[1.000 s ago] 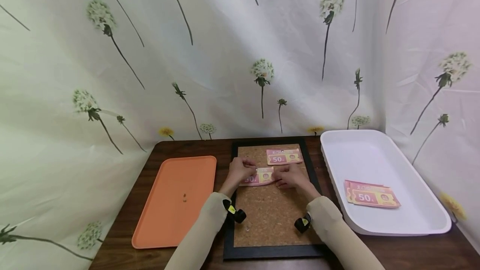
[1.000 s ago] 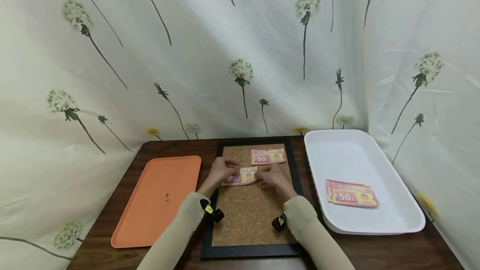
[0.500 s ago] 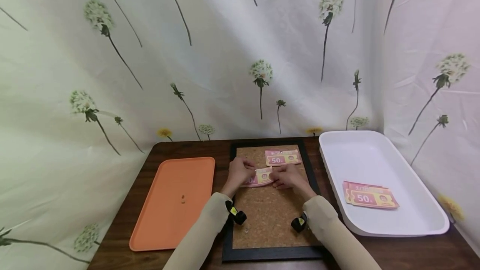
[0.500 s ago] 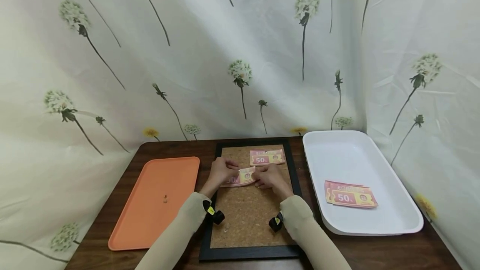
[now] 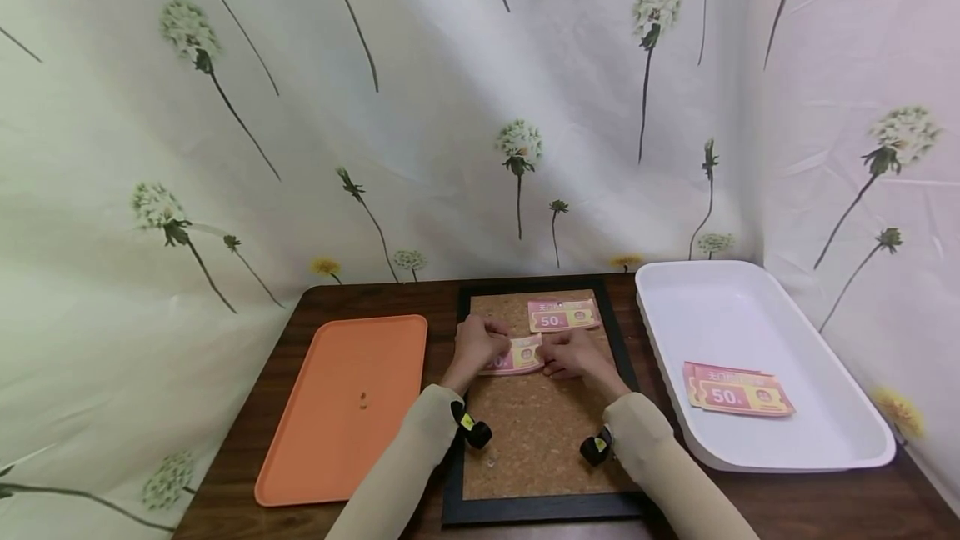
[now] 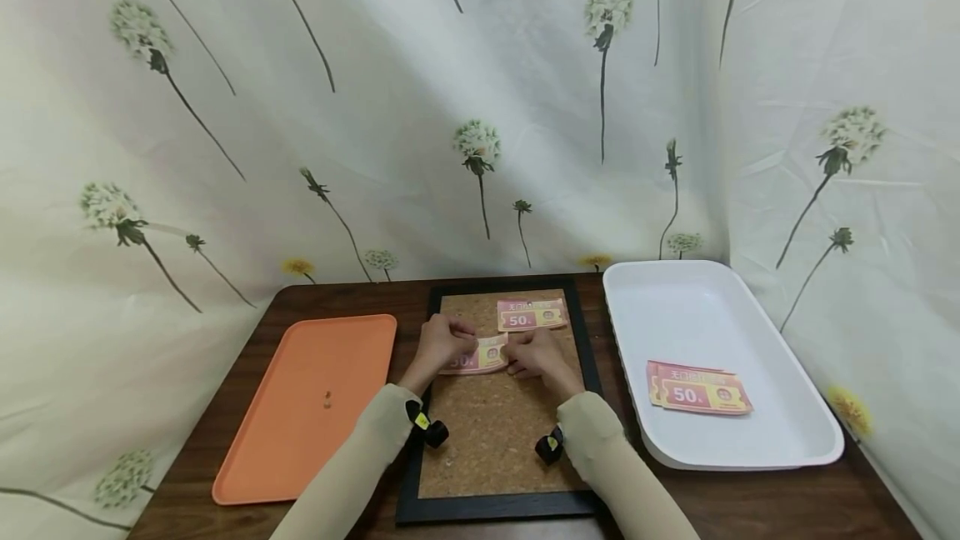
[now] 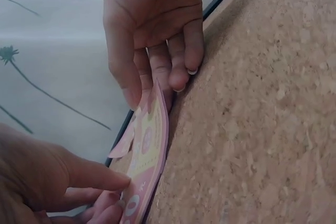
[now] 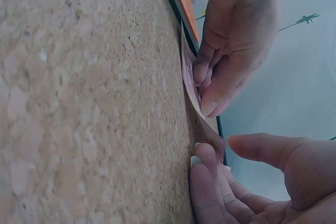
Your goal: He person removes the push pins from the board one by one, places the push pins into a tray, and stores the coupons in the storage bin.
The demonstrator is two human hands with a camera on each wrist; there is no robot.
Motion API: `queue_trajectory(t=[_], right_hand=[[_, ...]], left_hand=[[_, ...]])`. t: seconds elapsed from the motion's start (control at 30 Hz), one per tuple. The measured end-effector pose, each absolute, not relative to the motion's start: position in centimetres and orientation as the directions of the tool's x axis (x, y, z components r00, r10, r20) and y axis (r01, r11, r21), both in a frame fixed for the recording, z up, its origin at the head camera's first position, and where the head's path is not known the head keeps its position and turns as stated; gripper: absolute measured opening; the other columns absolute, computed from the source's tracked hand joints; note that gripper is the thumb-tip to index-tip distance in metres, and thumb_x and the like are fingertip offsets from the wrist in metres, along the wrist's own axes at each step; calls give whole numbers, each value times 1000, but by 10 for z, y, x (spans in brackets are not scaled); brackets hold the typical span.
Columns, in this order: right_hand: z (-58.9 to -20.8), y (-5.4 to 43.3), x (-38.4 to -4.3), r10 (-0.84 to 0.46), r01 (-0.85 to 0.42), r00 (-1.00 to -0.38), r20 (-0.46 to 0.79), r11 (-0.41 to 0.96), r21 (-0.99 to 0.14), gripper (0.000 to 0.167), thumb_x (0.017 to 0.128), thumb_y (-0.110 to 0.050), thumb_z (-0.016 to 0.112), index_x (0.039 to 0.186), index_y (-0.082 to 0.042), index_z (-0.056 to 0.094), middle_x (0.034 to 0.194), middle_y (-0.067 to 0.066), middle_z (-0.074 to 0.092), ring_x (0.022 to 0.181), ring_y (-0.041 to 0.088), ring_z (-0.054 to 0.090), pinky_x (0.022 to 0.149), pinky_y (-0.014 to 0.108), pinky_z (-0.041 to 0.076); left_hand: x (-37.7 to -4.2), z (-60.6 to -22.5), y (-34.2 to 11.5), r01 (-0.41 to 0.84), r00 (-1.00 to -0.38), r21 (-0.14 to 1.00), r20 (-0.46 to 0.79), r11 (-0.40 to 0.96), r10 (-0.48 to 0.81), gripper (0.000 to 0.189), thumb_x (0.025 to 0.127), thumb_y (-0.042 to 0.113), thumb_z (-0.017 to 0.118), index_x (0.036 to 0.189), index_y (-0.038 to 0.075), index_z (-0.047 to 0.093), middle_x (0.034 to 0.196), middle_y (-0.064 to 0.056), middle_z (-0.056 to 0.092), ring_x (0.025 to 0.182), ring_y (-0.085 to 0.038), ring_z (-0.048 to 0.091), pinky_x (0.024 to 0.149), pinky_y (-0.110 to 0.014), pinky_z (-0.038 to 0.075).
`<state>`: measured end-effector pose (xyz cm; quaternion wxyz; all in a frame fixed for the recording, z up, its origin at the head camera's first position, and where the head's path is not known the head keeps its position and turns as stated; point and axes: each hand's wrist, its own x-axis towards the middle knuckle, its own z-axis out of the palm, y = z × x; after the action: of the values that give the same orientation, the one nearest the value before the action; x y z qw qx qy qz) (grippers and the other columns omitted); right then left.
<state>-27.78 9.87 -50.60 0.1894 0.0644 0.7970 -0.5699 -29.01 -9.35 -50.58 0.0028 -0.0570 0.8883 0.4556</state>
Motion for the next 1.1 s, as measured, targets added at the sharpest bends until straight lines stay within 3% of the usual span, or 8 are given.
queue_trajectory(t=[0.57,1.1], right_hand=[[-505,97,-277,-91,337,-916,-390,354,-873,21,100,-18,67,110,0,74,80,3,70,66,10,67,60,23,58],[-503,100,-276,-123,312,-918,-378,365,-877,27,101,-15,65,119,4,71,90,9,74,69,10,70,64,27,60]], left_hand=[[-289,-503,-93,-88,-995,773,-44,628,-85,5,83,7,83,88,7,80,85,-9,76,63,-12,63,54,-23,47],[-288,-504,-93,-23,-1000,746,-6,665,-28,5,87,7,76,84,8,80,74,-6,74,54,-12,61,50,-25,47]])
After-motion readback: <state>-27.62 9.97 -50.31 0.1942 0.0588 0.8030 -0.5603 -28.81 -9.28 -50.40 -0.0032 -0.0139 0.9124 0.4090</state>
